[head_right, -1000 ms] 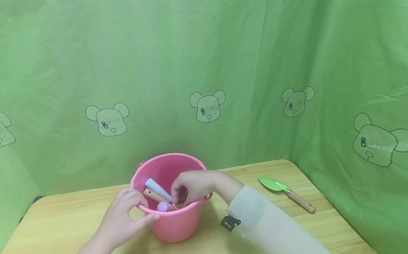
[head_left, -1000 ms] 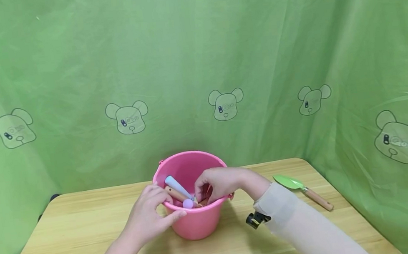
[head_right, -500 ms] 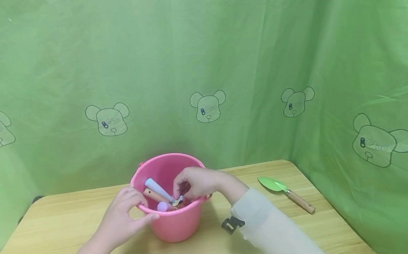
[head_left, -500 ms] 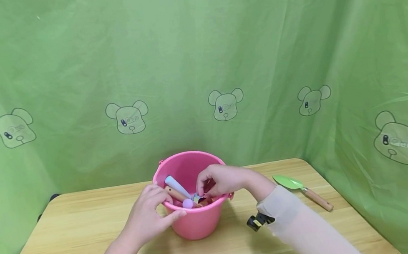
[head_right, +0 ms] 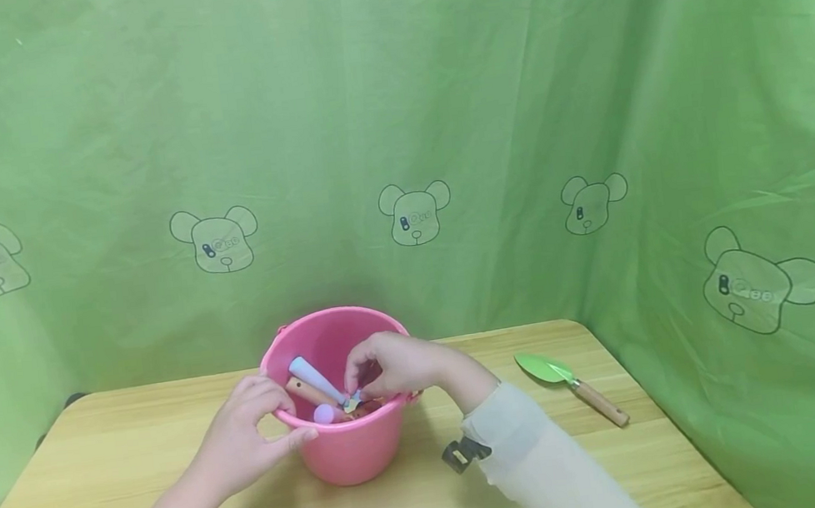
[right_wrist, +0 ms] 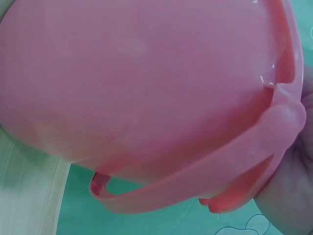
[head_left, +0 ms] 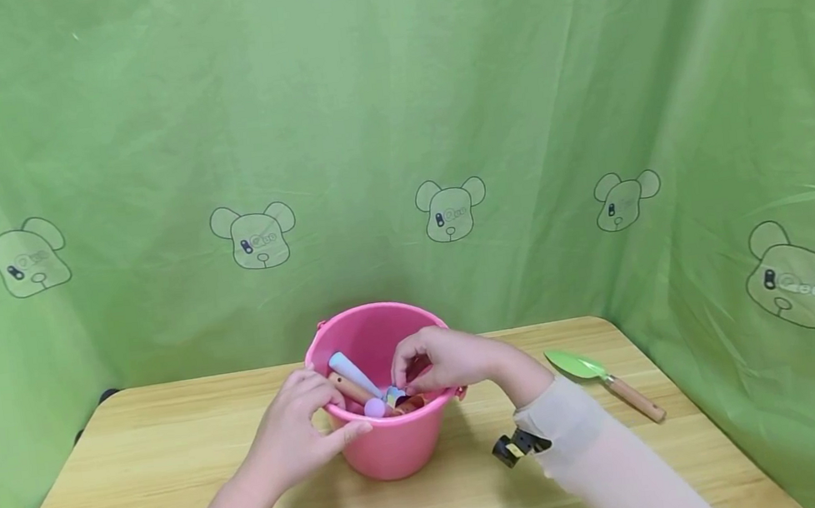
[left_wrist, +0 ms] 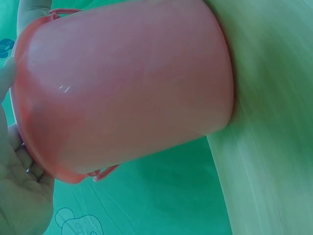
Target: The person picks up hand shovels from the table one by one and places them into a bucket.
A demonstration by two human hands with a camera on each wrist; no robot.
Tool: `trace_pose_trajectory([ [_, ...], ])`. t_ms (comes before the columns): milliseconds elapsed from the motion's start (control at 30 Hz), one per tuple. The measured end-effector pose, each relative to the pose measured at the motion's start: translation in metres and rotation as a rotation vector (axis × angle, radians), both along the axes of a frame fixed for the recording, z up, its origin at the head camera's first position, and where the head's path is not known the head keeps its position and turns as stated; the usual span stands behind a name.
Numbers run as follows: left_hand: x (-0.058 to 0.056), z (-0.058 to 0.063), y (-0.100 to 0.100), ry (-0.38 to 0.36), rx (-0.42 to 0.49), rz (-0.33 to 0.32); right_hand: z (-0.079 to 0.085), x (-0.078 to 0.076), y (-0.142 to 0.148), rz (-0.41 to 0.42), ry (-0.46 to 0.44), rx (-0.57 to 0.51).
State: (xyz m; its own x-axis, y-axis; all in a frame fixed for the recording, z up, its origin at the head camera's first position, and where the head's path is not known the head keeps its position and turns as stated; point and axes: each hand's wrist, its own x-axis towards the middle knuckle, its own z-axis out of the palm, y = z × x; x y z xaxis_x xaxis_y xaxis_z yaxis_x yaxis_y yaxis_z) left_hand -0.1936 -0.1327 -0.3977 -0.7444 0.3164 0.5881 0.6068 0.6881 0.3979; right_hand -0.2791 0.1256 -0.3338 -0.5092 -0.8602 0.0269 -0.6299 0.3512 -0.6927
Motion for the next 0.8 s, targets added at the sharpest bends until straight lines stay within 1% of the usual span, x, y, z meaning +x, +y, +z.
trace_pose_trajectory([
  [200,0.0003,0.0011,0.0001,0.005,-0.006,-0.003,0.0014,0.0022,0.0001,-0.009,0.022,-0.003],
  [467,-0.0001,0.0010,0.0001,-0.016,-0.004,-0.004,0.0029,0.0034,0.0027,-0.023,0.036,-0.019],
  [800,-0.0008,-0.0004,-0.0001,0.001,0.001,-0.008,0.0086,0.0076,0.0093,0.000,0.077,-0.066],
])
